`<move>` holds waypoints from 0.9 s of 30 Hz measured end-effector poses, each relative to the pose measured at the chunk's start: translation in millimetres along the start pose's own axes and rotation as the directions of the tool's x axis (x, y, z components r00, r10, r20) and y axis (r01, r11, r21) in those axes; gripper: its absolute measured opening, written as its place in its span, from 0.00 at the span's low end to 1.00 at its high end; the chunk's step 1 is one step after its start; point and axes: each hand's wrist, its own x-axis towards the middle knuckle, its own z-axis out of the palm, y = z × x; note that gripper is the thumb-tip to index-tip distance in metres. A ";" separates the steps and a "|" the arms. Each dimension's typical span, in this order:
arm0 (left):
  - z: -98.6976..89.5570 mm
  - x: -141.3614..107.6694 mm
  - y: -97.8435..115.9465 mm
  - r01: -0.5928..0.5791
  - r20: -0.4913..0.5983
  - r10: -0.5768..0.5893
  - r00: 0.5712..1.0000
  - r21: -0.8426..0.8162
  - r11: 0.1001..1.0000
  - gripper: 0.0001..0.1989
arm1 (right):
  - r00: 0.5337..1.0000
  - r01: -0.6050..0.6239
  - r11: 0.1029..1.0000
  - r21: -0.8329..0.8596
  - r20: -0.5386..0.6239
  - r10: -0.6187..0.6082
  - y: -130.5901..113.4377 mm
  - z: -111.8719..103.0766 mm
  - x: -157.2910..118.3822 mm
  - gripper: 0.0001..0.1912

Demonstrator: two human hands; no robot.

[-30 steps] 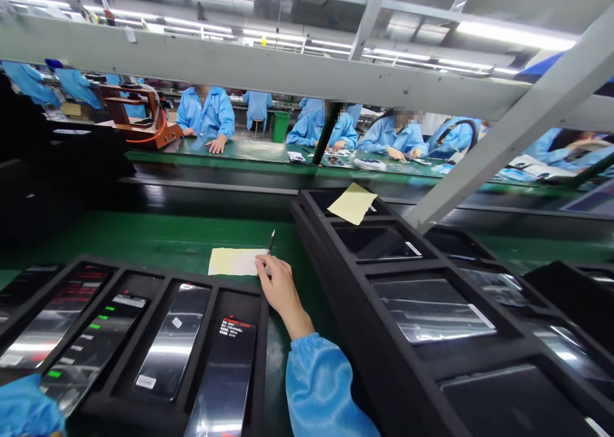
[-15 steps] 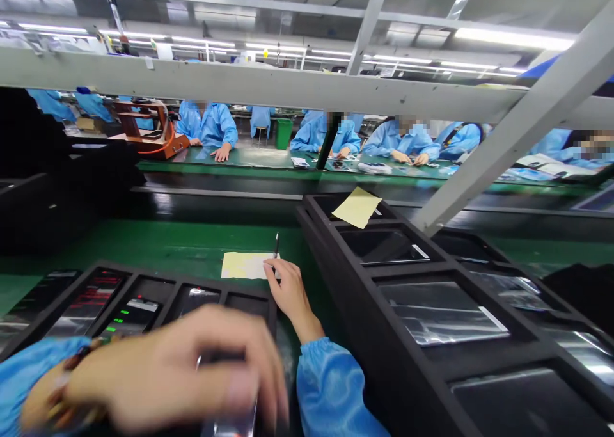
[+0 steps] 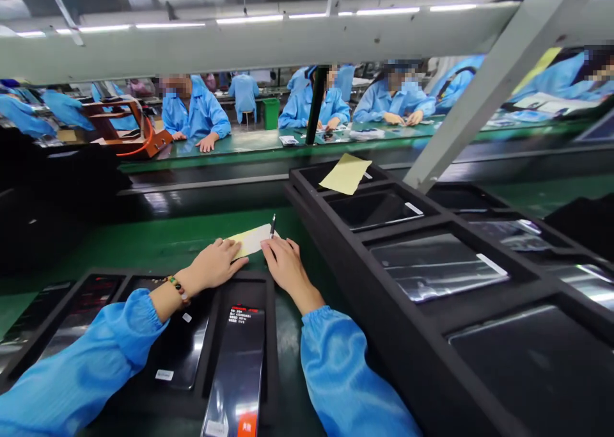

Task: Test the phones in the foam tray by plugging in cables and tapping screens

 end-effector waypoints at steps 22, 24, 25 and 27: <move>-14.2 21.8 68.5 -0.203 0.073 0.212 0.975 -0.113 0.973 0.35 | 0.998 -0.050 0.997 0.052 -0.028 0.052 8.0 -6.4 15.1 0.16; -21.2 29.6 77.8 -0.271 0.091 0.293 0.952 -0.202 0.941 0.34 | 0.997 -0.030 0.997 0.071 -0.067 0.035 10.4 -13.6 16.9 0.18; -24.3 34.1 77.7 -0.285 0.086 0.312 0.946 -0.237 0.929 0.33 | 0.996 -0.018 0.997 0.081 -0.089 0.025 10.9 -17.9 17.4 0.19; -27.8 43.5 69.0 -0.288 0.028 0.307 0.951 -0.267 0.919 0.30 | 0.991 0.006 0.995 0.102 -0.133 0.007 10.7 -26.2 18.2 0.20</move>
